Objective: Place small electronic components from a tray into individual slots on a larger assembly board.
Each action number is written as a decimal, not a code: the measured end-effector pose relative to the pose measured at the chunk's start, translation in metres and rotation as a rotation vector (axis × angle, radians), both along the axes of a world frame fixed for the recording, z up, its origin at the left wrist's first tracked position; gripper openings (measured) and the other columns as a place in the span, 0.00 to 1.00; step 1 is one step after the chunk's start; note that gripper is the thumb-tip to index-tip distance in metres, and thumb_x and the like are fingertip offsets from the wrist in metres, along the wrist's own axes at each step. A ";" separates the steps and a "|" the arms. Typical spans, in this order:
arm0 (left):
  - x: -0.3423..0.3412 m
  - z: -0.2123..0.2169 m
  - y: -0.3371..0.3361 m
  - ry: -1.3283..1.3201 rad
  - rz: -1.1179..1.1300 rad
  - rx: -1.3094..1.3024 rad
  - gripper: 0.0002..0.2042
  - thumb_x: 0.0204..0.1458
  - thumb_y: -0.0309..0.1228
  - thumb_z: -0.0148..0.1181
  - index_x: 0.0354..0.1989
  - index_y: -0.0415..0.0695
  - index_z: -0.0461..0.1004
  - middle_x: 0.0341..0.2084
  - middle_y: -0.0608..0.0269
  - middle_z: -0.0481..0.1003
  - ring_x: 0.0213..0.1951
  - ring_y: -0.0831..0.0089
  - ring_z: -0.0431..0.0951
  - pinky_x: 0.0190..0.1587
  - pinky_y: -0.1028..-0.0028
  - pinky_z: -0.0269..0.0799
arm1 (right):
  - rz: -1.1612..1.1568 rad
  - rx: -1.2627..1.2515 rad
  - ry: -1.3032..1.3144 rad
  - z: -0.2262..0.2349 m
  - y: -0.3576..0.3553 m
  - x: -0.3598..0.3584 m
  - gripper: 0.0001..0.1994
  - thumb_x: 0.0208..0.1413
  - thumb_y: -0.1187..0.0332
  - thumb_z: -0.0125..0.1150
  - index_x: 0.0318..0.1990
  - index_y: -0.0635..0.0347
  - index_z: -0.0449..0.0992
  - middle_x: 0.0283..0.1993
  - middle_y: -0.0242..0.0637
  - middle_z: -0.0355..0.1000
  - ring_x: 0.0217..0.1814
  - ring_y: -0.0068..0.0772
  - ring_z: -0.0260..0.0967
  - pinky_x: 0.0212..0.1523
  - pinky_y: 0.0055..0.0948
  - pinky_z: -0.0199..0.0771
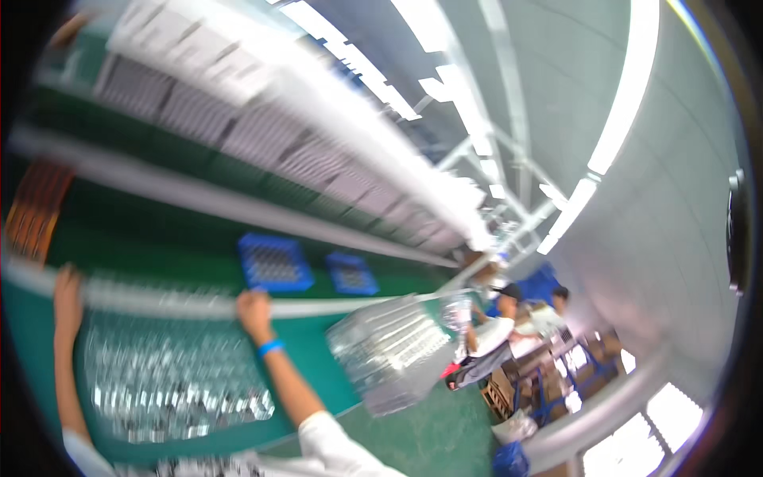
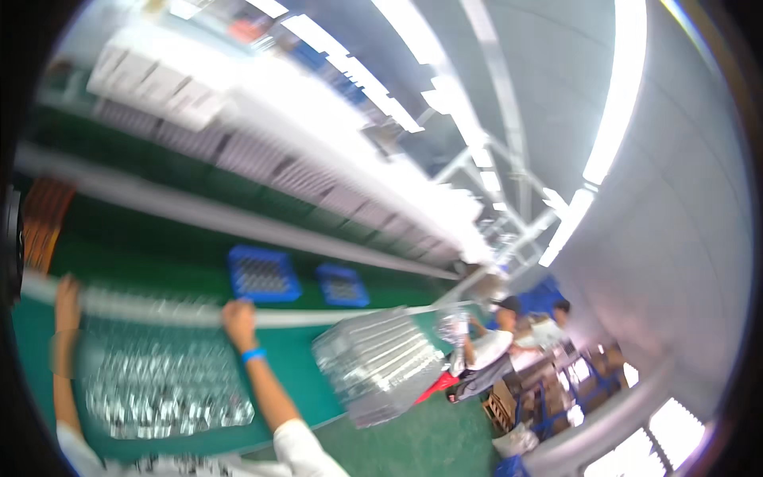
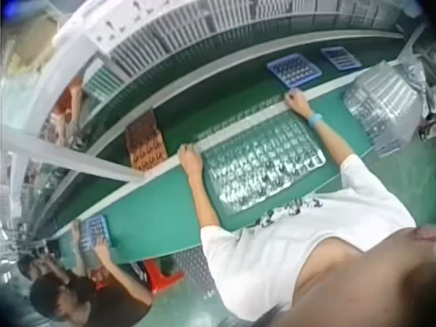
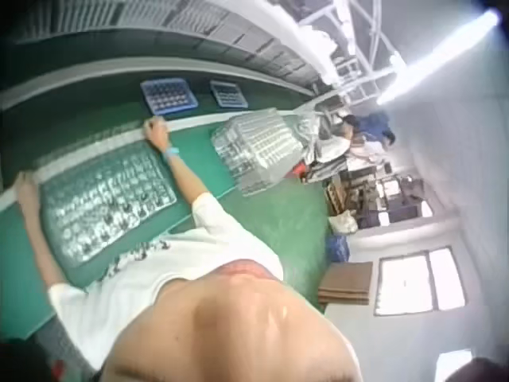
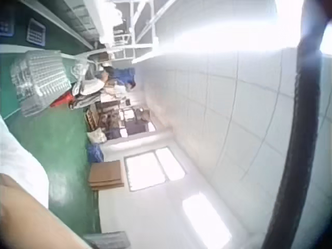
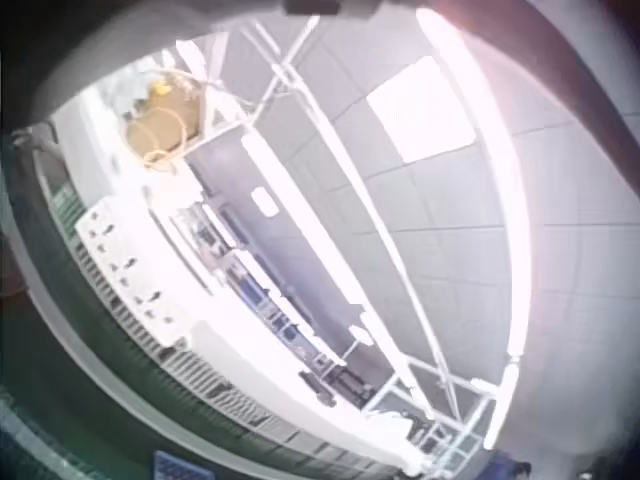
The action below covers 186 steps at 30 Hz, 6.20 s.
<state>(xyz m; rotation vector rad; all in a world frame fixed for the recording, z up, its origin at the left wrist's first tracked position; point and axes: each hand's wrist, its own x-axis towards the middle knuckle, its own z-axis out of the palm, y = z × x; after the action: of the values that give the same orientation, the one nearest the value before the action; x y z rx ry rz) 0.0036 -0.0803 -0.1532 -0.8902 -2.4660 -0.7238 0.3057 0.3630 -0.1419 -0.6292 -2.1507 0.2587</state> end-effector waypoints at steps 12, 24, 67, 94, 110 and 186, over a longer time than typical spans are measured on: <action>0.136 0.110 0.028 -0.122 -0.183 0.000 0.10 0.49 0.31 0.61 0.37 0.41 0.81 0.41 0.43 0.76 0.48 0.44 0.72 0.53 0.51 0.67 | -0.091 -0.073 -0.092 0.041 0.007 0.071 0.12 0.45 0.63 0.63 0.20 0.64 0.78 0.25 0.52 0.74 0.30 0.54 0.73 0.36 0.50 0.73; 0.068 0.091 0.047 -0.057 -0.184 0.113 0.10 0.43 0.18 0.53 0.33 0.38 0.78 0.35 0.50 0.73 0.42 0.49 0.71 0.46 0.56 0.67 | 0.022 -0.065 0.117 0.071 0.007 0.040 0.07 0.52 0.72 0.59 0.25 0.68 0.75 0.29 0.51 0.72 0.35 0.54 0.69 0.37 0.45 0.69; 0.075 0.090 0.040 -0.122 -0.236 0.268 0.07 0.52 0.20 0.53 0.35 0.38 0.77 0.35 0.54 0.77 0.40 0.55 0.75 0.44 0.62 0.70 | 0.141 -1.645 0.578 0.075 0.104 0.047 0.06 0.59 0.74 0.60 0.34 0.69 0.71 0.32 0.43 0.74 0.32 0.33 0.76 0.32 0.21 0.82; 0.068 0.089 0.043 -0.208 -0.253 0.303 0.07 0.53 0.21 0.53 0.35 0.38 0.78 0.34 0.53 0.77 0.39 0.55 0.75 0.45 0.63 0.69 | 0.224 -1.857 0.258 0.148 -0.222 0.093 0.08 0.64 0.68 0.57 0.39 0.66 0.75 0.33 0.43 0.78 0.28 0.31 0.77 0.31 0.29 0.82; 0.031 0.090 0.059 -0.532 -0.068 0.467 0.11 0.57 0.29 0.53 0.40 0.36 0.79 0.20 0.56 0.76 0.24 0.69 0.81 0.30 0.71 0.73 | 0.530 -0.139 -0.695 0.168 -0.256 0.090 0.07 0.46 0.78 0.66 0.34 0.63 0.79 0.30 0.37 0.68 0.29 0.40 0.70 0.26 0.36 0.71; 0.027 0.089 0.054 -0.474 -0.041 0.521 0.10 0.54 0.30 0.54 0.37 0.40 0.80 0.20 0.55 0.77 0.24 0.59 0.78 0.32 0.66 0.73 | 0.668 -0.083 -0.567 0.181 -0.235 -0.020 0.09 0.47 0.81 0.66 0.38 0.65 0.81 0.32 0.41 0.72 0.30 0.39 0.71 0.30 0.33 0.71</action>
<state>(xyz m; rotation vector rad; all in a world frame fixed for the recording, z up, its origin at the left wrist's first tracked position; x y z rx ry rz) 0.0310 -0.0262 -0.0638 -0.6166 -2.4349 -1.6544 0.2857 0.1284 0.0388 0.0142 -2.8672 0.5820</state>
